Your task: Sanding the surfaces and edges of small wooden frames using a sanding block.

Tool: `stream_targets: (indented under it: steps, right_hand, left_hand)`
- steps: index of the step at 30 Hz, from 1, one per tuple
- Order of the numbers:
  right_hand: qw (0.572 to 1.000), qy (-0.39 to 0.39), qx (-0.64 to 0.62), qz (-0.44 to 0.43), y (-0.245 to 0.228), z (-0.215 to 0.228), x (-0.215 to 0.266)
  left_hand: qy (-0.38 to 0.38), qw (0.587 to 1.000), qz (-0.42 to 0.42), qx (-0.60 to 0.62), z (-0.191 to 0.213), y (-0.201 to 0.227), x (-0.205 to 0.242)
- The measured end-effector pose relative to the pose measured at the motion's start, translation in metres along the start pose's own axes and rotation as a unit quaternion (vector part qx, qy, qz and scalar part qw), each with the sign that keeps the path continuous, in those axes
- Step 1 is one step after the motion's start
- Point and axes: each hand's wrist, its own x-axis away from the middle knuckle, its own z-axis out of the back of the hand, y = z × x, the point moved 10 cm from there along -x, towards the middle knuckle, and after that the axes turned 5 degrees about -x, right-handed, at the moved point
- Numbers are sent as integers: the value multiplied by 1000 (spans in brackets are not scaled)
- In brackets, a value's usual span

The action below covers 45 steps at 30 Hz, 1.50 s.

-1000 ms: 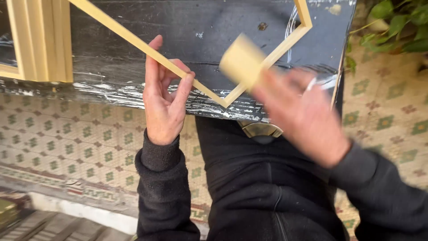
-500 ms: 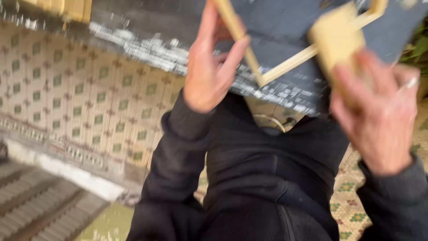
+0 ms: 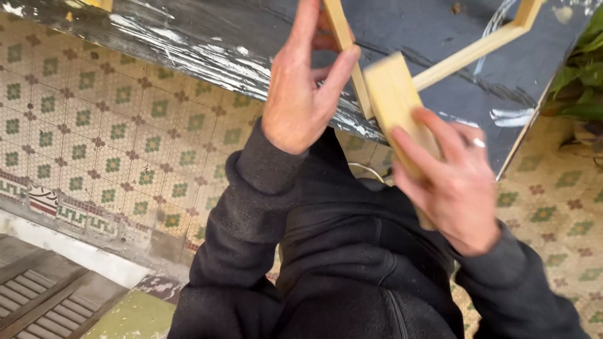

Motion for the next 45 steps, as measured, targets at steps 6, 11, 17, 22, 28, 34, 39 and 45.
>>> stream_targets:
  steps: [6, 11, 17, 22, 28, 34, 39, 45]
  right_hand:
    - [1000, 5, -10, -21, 6, -5, 5]
    - [998, 6, -56, -27, 28, -8, 10]
    - [999, 38, 21, 25, -13, -8, 3]
    - [999, 43, -21, 20, -4, -6, -1]
    - [999, 35, -41, -4, -3, -18, 8]
    - [998, 52, -34, 0, 22, -21, 12]
    - [998, 52, -33, 17, 10, -7, 7]
    - [997, 71, -22, -2, 4, -6, -1]
  left_hand:
    - [-1, 999, -41, -19, 3, 12, 5]
    - [11, 998, -34, -46, 6, 6, 2]
    - [7, 999, -36, -19, 0, -1, 3]
    - [6, 999, -18, -41, 6, 6, 3]
    - [8, 998, -52, -41, 0, 1, 1]
    - [4, 999, -42, -27, 3, 6, 2]
    - [6, 998, -57, -27, 0, 1, 1]
    - [-1, 999, -28, -16, 0, -1, -4]
